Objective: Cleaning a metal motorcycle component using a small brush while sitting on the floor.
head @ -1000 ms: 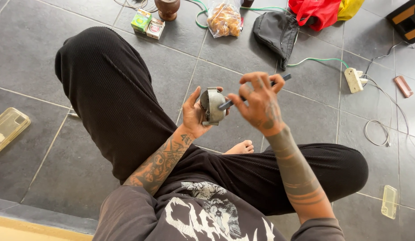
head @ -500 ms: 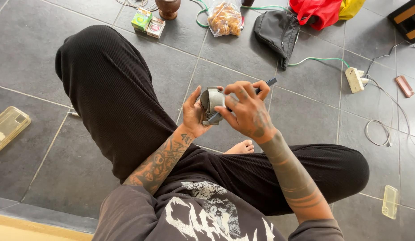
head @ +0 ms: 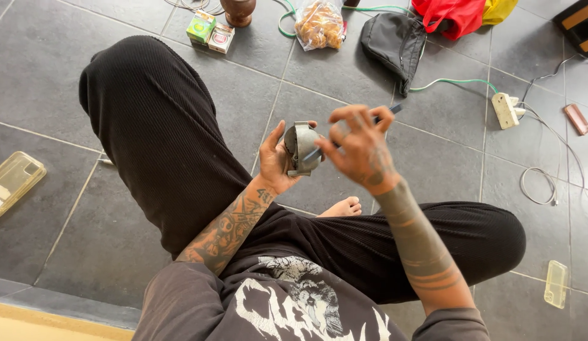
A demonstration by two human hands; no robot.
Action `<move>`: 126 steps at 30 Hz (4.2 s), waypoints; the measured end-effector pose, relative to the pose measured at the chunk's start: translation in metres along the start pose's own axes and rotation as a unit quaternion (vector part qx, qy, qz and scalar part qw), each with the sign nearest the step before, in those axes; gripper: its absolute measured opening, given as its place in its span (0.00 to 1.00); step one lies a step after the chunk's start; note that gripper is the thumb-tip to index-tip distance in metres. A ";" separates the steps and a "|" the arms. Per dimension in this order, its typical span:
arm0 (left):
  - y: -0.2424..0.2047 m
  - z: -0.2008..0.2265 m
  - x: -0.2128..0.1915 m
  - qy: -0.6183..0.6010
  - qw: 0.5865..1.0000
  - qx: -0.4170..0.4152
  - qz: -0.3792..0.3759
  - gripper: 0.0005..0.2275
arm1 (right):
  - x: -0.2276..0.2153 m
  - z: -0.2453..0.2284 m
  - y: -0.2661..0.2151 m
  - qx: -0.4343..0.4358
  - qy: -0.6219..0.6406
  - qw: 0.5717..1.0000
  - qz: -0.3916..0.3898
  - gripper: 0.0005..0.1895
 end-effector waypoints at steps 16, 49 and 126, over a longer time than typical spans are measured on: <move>0.010 -0.001 -0.007 -0.004 1.000 0.001 -0.015 0.28 | -0.005 0.029 -0.006 0.022 -0.011 1.000 0.007 0.22; -0.002 0.001 0.002 -0.001 1.000 0.003 0.008 0.28 | 0.002 0.006 -0.001 -0.025 0.003 1.000 0.007 0.20; 0.000 0.002 -0.021 0.191 0.960 -0.021 0.201 0.48 | 0.027 0.020 -0.018 0.059 -0.051 0.995 0.065 0.19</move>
Point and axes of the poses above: each hand's wrist, its own y-axis towards the middle knuckle, its own x-axis out of the palm, z = x × y, the point moved 6 cm from there along y, towards the middle knuckle, and after that the axes turned 4 degrees about y, right-handed, at the moved point
